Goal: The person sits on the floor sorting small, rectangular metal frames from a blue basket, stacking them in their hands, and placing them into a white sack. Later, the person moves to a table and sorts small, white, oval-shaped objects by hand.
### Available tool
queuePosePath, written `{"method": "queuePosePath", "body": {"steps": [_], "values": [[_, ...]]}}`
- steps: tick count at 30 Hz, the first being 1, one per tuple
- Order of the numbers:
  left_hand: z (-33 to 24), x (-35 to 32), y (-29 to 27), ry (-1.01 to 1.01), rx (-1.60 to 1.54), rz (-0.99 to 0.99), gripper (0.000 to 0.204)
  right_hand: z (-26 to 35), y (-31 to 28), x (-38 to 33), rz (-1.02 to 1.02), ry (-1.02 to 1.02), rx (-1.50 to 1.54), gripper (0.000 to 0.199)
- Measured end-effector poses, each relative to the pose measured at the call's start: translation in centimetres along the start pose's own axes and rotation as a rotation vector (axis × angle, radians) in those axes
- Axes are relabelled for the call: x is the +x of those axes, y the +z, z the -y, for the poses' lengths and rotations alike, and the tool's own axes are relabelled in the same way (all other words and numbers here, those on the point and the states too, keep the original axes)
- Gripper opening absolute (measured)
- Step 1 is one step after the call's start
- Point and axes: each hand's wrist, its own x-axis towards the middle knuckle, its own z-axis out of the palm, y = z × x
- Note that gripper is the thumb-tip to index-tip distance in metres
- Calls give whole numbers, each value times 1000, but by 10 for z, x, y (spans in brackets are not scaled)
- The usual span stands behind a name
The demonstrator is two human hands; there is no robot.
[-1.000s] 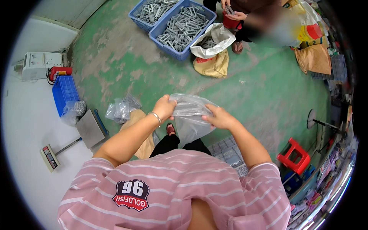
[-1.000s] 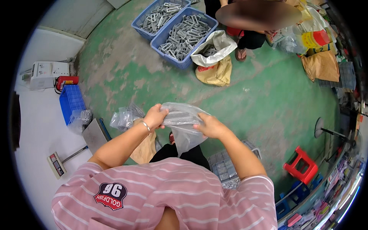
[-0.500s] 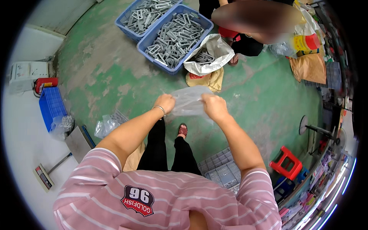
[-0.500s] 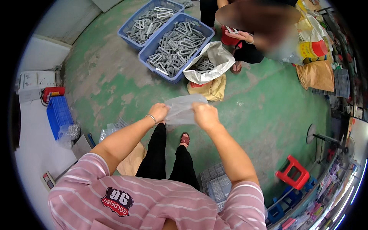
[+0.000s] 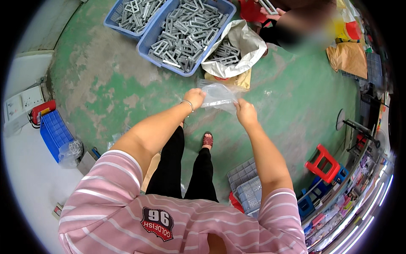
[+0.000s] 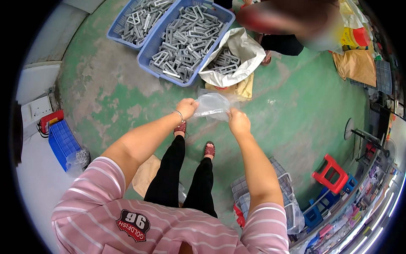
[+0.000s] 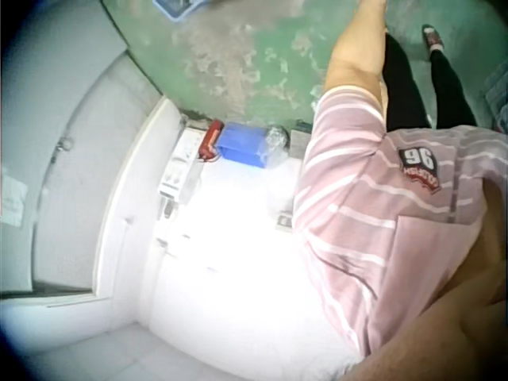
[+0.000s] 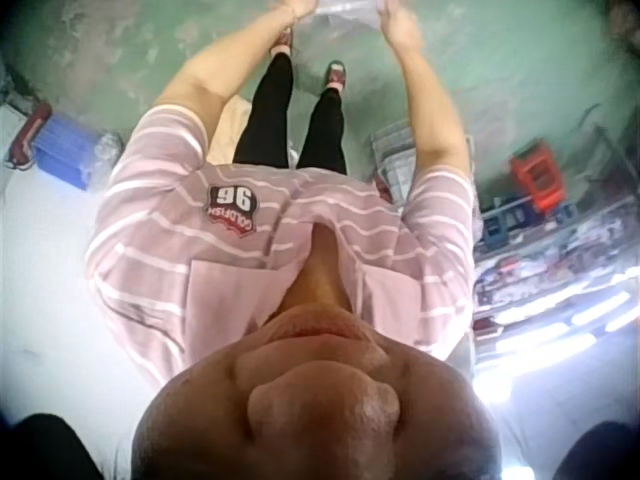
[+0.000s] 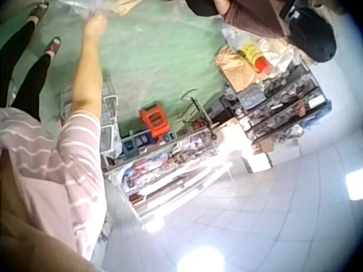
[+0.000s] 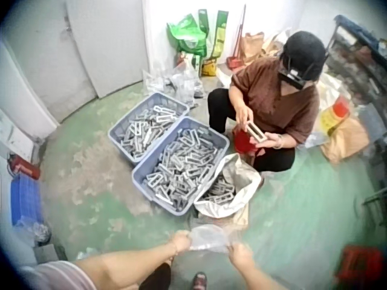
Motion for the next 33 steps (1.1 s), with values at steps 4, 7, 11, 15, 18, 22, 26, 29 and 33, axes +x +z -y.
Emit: {"method": "queuePosePath", "body": {"steps": [4, 7, 11, 15, 18, 22, 26, 29, 33], "values": [[15, -22, 7, -160, -100, 217, 24, -37, 34, -40, -20, -82, 179, 19], [53, -47, 22, 83, -64, -26, 15, -35, 35, -75, 276, -38, 471, 29], [113, -57, 33, 42, -194, -411, 9, -77, 77, -82, 192, 323, 683, 40], [86, -60, -10, -62, 45, -269, 10, -128, 120, -29, 82, 717, 450, 56], [61, -46, -21, -81, 285, 8, 23, -148, 164, 24, -62, 733, 353, 72], [58, 1, 24, -13, 367, 161, 67, -150, 228, 70, -93, 508, 332, 52], [38, 43, 72, -151, 229, 74, 80, -72, 232, 67, -24, 204, 736, 10], [81, 64, 101, -54, 266, 70, 74, -44, 211, 42, -89, 219, 1323, 7], [97, 79, 92, -262, -70, 125, 52, -52, 190, 16, -118, 340, 1831, 5]]}}
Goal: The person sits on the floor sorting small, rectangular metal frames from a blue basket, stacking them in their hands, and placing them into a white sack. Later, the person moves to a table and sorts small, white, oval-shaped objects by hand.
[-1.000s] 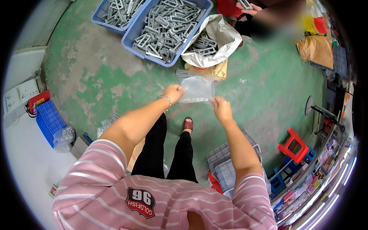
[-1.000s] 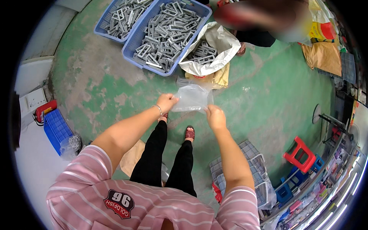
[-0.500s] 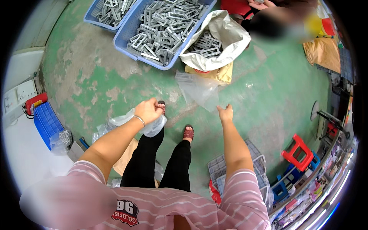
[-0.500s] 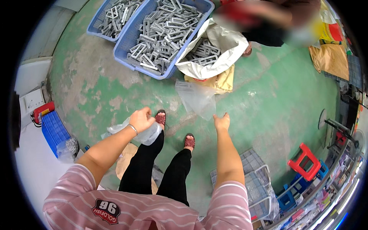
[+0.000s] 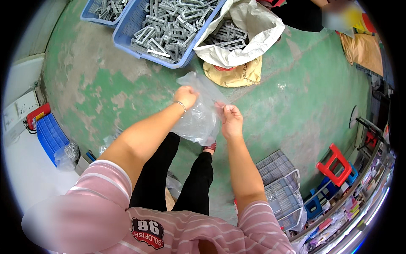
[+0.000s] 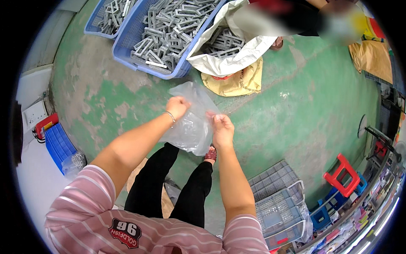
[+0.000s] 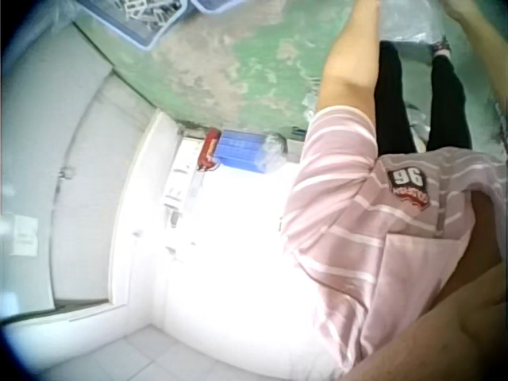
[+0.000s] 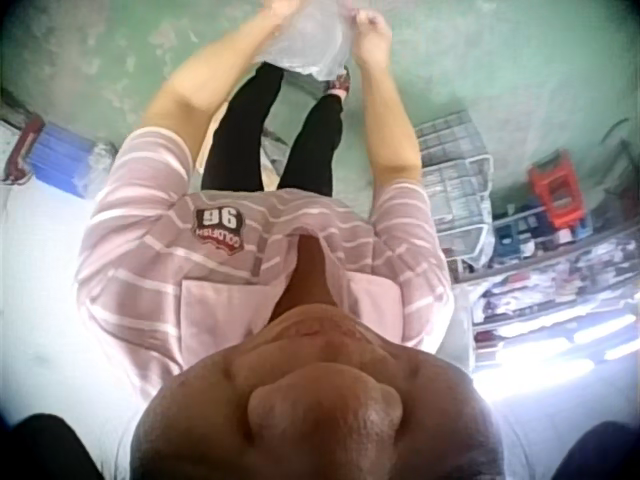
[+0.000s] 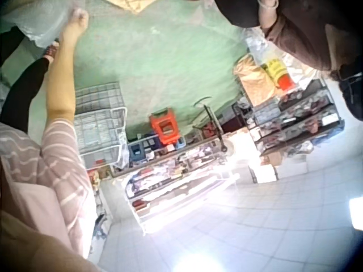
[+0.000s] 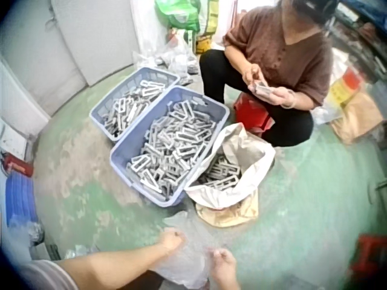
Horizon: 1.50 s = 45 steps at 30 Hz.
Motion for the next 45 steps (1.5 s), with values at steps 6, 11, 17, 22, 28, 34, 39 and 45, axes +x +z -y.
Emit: {"method": "queuePosePath", "body": {"steps": [6, 11, 17, 22, 28, 34, 39, 45], "values": [[2, 0, -11, -327, -830, -443, 20, 22, 10, 2, -20, 322, 117, 17], [-28, -47, -9, 234, -477, 10, 26, 48, 4, 3, 467, 392, -806, 21], [-12, -46, -18, 180, -169, 171, 36, 56, -29, 22, -54, 304, -308, 20], [37, -39, -47, -80, -394, 356, 46, 67, -103, 57, 138, 203, 422, 29], [6, -20, -20, -75, -649, 250, 49, 44, -25, 45, 13, 312, -852, 34], [12, -17, -34, -50, -744, 237, 42, 1, -13, 69, -175, 298, -49, 24], [40, 36, -65, -167, -897, 338, 30, 5, 13, 105, -182, 599, 181, 17], [16, 50, -6, -469, -964, 156, 30, 29, 3, 115, -343, -515, -1138, 32]]}}
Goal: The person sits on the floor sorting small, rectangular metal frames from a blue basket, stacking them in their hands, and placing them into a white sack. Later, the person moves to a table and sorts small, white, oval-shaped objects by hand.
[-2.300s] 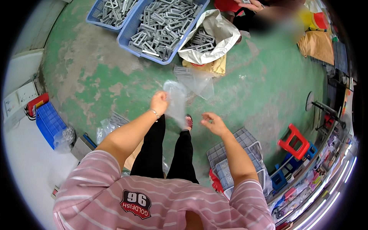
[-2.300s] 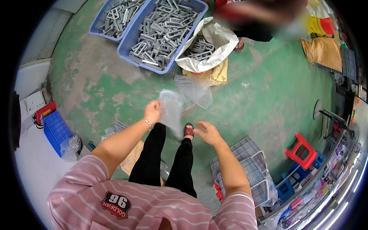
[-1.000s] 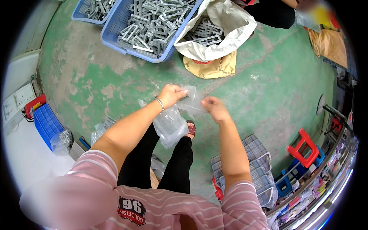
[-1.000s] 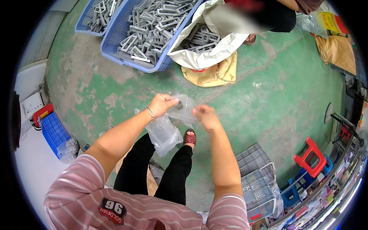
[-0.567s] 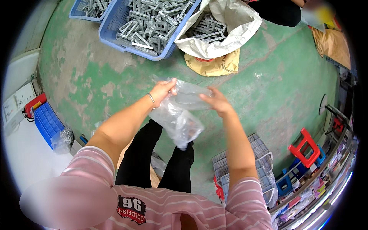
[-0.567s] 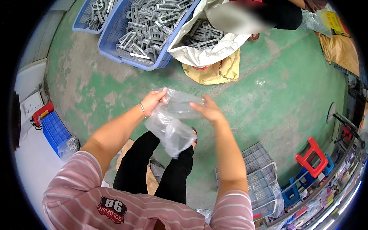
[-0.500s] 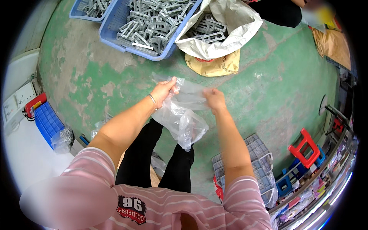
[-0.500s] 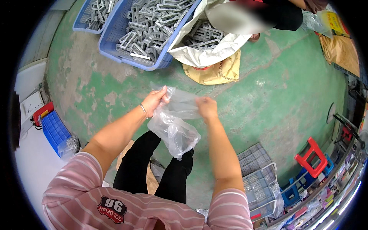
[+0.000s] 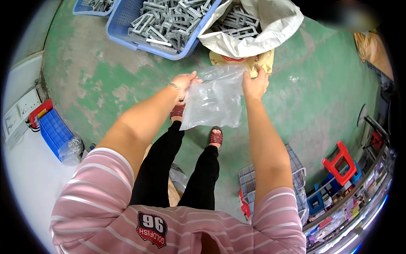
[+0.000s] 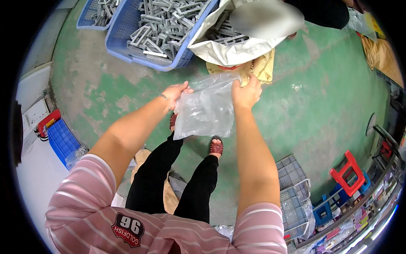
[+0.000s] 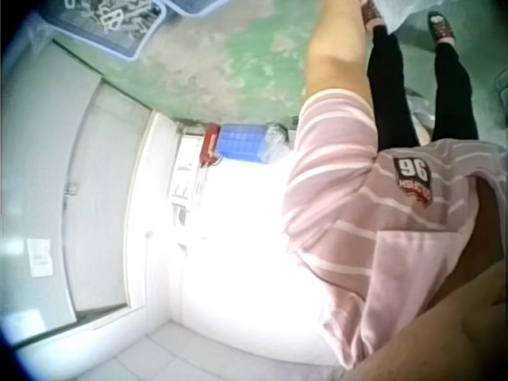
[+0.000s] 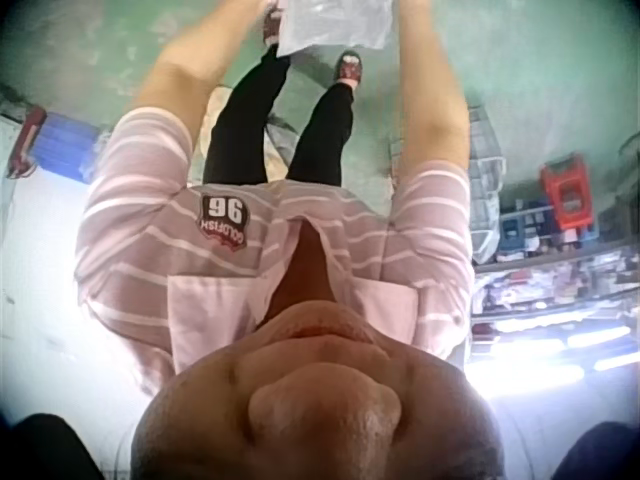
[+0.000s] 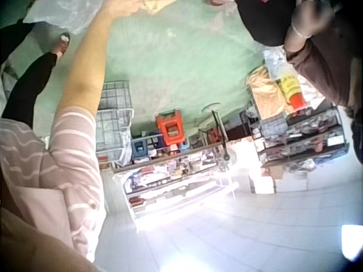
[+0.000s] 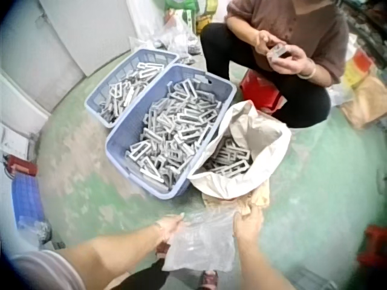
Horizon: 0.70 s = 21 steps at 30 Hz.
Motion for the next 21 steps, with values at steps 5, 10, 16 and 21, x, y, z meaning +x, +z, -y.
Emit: {"method": "queuePosePath", "body": {"steps": [5, 10, 16, 21], "values": [[19, 22, 13, 102, 423, -37, 34, 10, -13, -35, 495, -660, -359, 39], [-15, -9, 22, 392, 1321, -336, 39, -25, -9, -40, 817, -627, -848, 13], [-10, -40, 48, 1065, 1655, -144, 43, -23, -15, -56, 750, -807, -786, 11], [1, -16, 79, 750, 1935, -83, 53, -15, -20, -62, 761, -863, -697, 7]]}}
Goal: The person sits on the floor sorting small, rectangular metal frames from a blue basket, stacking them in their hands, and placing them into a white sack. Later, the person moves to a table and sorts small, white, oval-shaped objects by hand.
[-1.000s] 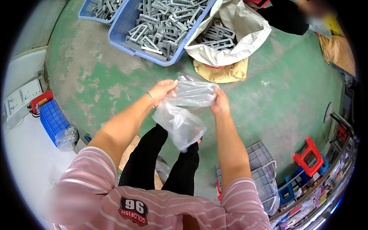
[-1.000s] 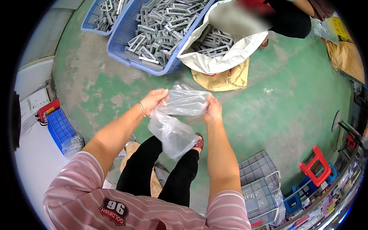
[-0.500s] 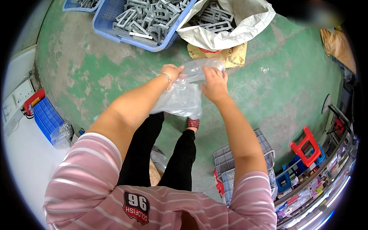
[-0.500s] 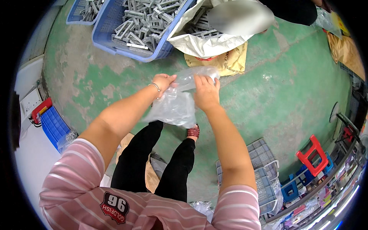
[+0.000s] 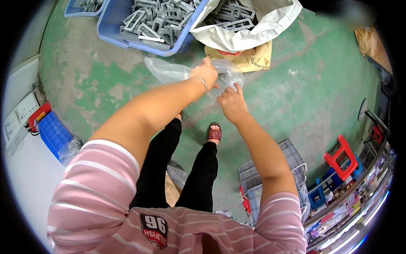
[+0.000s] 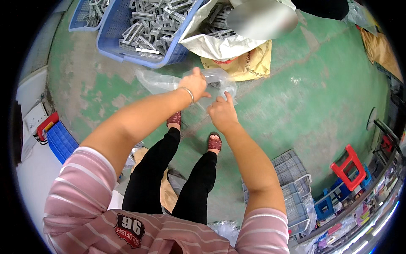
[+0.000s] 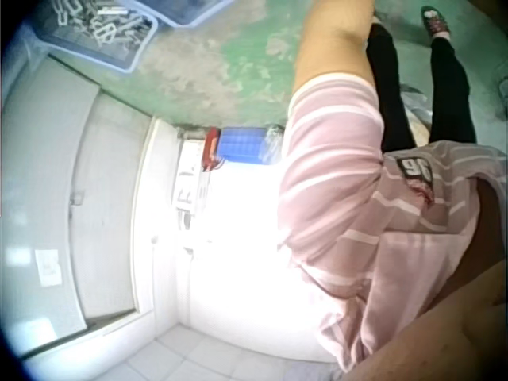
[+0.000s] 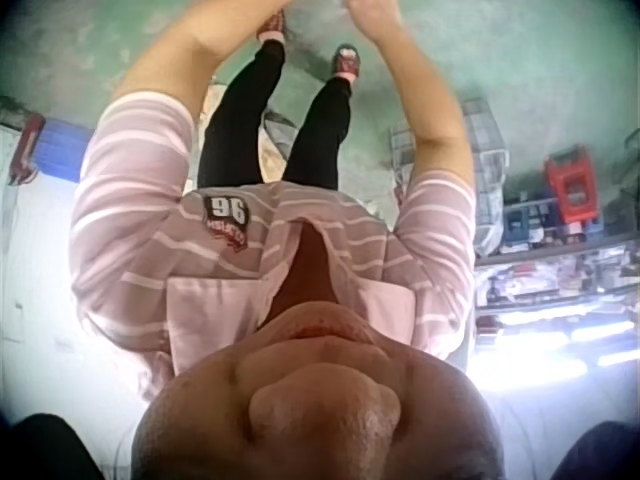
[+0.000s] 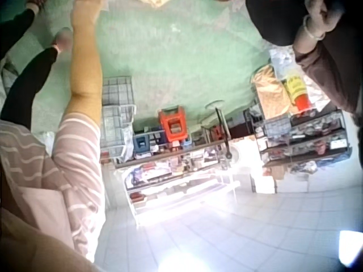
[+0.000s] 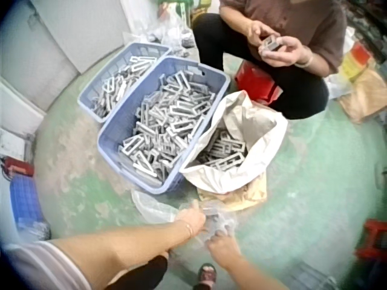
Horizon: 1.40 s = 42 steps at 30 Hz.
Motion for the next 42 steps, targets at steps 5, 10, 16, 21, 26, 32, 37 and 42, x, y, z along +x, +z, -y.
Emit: {"method": "queuePosePath", "body": {"steps": [5, 10, 16, 21, 26, 32, 37, 42], "values": [[27, 15, 14, -299, -120, 243, 50, 3, -15, -1, 83, 3, -24, 8], [40, 13, 20, -370, -335, 51, 26, -5, -14, -11, 235, 118, -153, 12], [46, -17, -23, -202, -833, -113, 30, -19, -57, -16, 238, 267, -166, 15], [55, -2, -3, -269, -509, -148, 41, -22, -33, 1, 215, 307, -222, 12], [58, 7, -11, -314, -464, -197, 45, -14, -36, 15, 89, 322, -139, 12], [63, -15, -11, -371, -666, -443, 45, -14, -57, 16, 74, 279, -124, 20], [89, -5, 15, -467, -563, -345, 45, -13, -32, 13, -148, 311, -50, 34], [89, -11, -6, -441, -548, -251, 46, -2, -50, 7, -206, 302, 60, 41]]}}
